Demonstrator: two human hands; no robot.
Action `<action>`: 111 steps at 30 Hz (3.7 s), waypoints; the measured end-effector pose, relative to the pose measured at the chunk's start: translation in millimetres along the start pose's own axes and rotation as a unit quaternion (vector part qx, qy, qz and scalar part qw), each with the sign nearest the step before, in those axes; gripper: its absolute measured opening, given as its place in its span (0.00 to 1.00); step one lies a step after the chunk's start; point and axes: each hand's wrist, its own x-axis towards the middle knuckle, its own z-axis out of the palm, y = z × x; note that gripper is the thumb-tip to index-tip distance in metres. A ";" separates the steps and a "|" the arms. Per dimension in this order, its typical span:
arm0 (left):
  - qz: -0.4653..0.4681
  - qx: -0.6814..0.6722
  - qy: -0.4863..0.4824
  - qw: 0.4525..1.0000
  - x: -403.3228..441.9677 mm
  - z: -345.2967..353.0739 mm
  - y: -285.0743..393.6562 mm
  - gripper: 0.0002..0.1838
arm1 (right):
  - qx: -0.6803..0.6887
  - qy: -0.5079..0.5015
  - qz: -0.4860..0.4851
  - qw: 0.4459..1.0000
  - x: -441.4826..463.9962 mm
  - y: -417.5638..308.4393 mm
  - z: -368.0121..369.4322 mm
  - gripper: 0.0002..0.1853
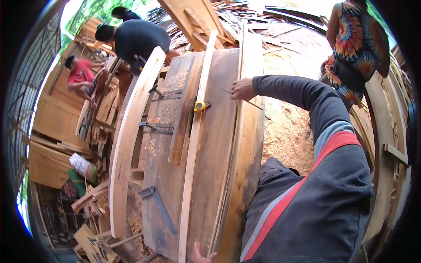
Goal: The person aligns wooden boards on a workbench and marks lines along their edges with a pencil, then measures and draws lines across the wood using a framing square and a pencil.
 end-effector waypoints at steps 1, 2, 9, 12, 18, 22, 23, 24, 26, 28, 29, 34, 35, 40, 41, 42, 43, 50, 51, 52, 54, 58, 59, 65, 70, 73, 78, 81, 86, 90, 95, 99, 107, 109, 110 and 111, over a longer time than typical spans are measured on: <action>-0.092 0.088 -0.070 0.989 11.0 -2.3 2.0 0.65 | -0.017 -0.002 -0.026 1.000 -0.6 1.0 -2.8 0.09; -0.148 -0.020 -0.047 0.988 12.5 2.3 -9.8 0.66 | -0.032 -0.002 -0.053 0.998 -2.1 -0.7 -2.6 0.09; -0.139 0.212 0.023 0.967 23.8 41.5 -16.9 0.44 | 0.003 0.015 -0.056 0.998 12.2 2.6 -0.2 0.07; -0.212 0.279 0.058 0.935 10.6 51.4 11.4 0.36 | -0.002 0.031 -0.064 0.997 17.8 4.9 5.1 0.08; -0.134 0.268 0.158 0.941 0.5 66.3 53.8 0.20 | 0.004 0.045 -0.086 0.995 21.2 8.6 1.1 0.09; -0.149 0.243 0.166 0.944 1.7 68.6 43.1 0.21 | 0.018 0.053 -0.101 0.993 21.6 13.5 4.2 0.10; -0.137 0.239 0.173 0.946 2.3 67.5 37.3 0.21 | 0.020 0.061 -0.107 0.992 21.9 13.1 3.8 0.09; -0.137 0.243 0.173 0.945 2.6 67.7 32.8 0.21 | 0.023 0.069 -0.114 0.991 21.9 12.9 3.8 0.09; -0.082 0.268 0.190 0.941 0.9 68.3 35.3 0.21 | 0.008 0.061 -0.099 0.993 23.3 10.5 2.6 0.09; -0.092 0.253 0.183 0.945 -0.5 68.5 49.5 0.21 | -0.006 0.043 -0.076 0.996 24.2 7.9 0.8 0.08; -0.102 0.234 0.179 0.950 -2.5 69.0 56.5 0.21 | -0.001 0.042 -0.077 0.996 24.5 7.6 4.8 0.08; -0.063 0.256 0.200 0.944 -1.4 74.0 47.3 0.22 | 0.040 0.079 -0.081 0.993 28.1 11.7 9.8 0.07; -0.062 0.255 0.200 0.944 -1.3 74.0 50.6 0.22 | 0.054 0.078 -0.075 0.993 29.3 11.3 9.3 0.07; 0.011 0.259 0.215 0.942 6.1 70.7 7.3 0.25 | 0.077 0.051 -0.036 0.995 30.9 15.5 2.5 0.15; 0.039 0.284 0.212 0.934 8.1 67.1 22.1 0.30 | 0.111 0.048 -0.037 0.992 28.2 16.1 -10.1 0.19; -0.082 0.103 0.137 0.982 5.8 59.6 81.2 0.36 | 0.160 0.071 -0.043 0.984 34.4 -0.1 -23.7 0.24; -0.090 0.081 0.131 0.984 6.5 53.5 65.1 0.37 | 0.206 0.095 -0.019 0.974 20.8 0.7 -42.2 0.29; 0.030 -0.192 -0.022 0.981 46.1 16.5 1.0 0.26 | 0.196 0.123 -0.063 0.971 2.8 -53.2 -60.4 0.34; 0.013 -0.211 -0.059 0.976 59.1 12.5 -3.5 0.44 | 0.200 0.138 -0.092 0.966 5.6 -59.1 -55.1 0.34; -0.082 -0.153 -0.114 0.978 70.6 5.9 15.2 0.51 | 0.208 0.145 -0.100 0.962 4.7 -69.8 -60.7 0.35; -0.181 -0.088 -0.185 0.962 96.1 12.0 -7.4 0.59 | 0.213 0.132 -0.101 0.963 9.5 -89.9 -68.9 0.34; -0.241 -0.090 -0.280 0.925 123.5 25.4 -25.8 0.63 | 0.215 0.154 -0.147 0.953 28.6 -130.3 -81.0 0.35; -0.219 -0.086 -0.293 0.927 123.6 23.1 -25.1 0.66 | 0.231 0.153 -0.155 0.948 32.6 -144.9 -84.6 0.35; -0.124 -0.017 -0.017 0.992 59.5 -32.4 -44.0 0.54 | 0.255 0.094 -0.230 0.934 66.7 -230.6 -90.4 0.35; -0.015 -0.236 0.617 0.751 -122.4 -70.6 -88.4 0.33 | 0.295 0.026 -0.234 0.926 79.3 -276.7 -96.0 0.27; -0.074 -0.336 0.810 0.474 -226.0 -38.2 -172.0 0.37 | 0.291 0.012 -0.196 0.937 79.0 -283.2 -89.1 0.24; -0.138 -0.474 0.818 0.295 -267.2 52.3 -302.0 0.36 | 0.265 -0.056 -0.151 0.951 83.3 -297.0 -106.5 0.22; -0.018 -0.523 0.760 0.385 -231.1 89.6 -401.9 0.29 | 0.242 -0.065 -0.137 0.958 82.2 -300.3 -104.6 0.22; 0.019 -0.398 0.655 0.642 -187.6 132.8 -481.0 0.25 | 0.202 -0.054 -0.087 0.974 75.4 -315.9 -118.3 0.21; 0.106 -0.499 0.601 0.615 -194.7 124.3 -509.9 0.29 | 0.205 -0.014 -0.071 0.976 71.3 -319.7 -114.7 0.19; 0.194 -0.553 0.548 0.597 -205.0 114.7 -533.1 0.36 | 0.180 -0.020 -0.062 0.981 72.3 -317.8 -117.2 0.20; 0.257 -0.573 0.505 0.592 -209.9 105.5 -547.5 0.42 | 0.172 -0.012 -0.076 0.982 72.0 -315.5 -112.3 0.20; 0.378 -0.632 0.365 0.570 -208.0 89.8 -554.3 0.71 | 0.172 -0.002 -0.076 0.982 73.9 -314.9 -111.9 0.23; 0.374 -0.627 0.394 0.558 -206.7 92.7 -560.8 0.70 | 0.165 -0.005 -0.077 0.983 74.4 -314.7 -111.3 0.24; 0.371 -0.626 0.404 0.554 -205.3 92.3 -559.4 0.70 | 0.169 -0.005 -0.074 0.983 75.3 -315.5 -112.6 0.24; 0.376 -0.611 0.420 0.556 -202.9 90.9 -558.8 0.69 | 0.173 -0.005 -0.072 0.982 76.0 -316.0 -113.3 0.24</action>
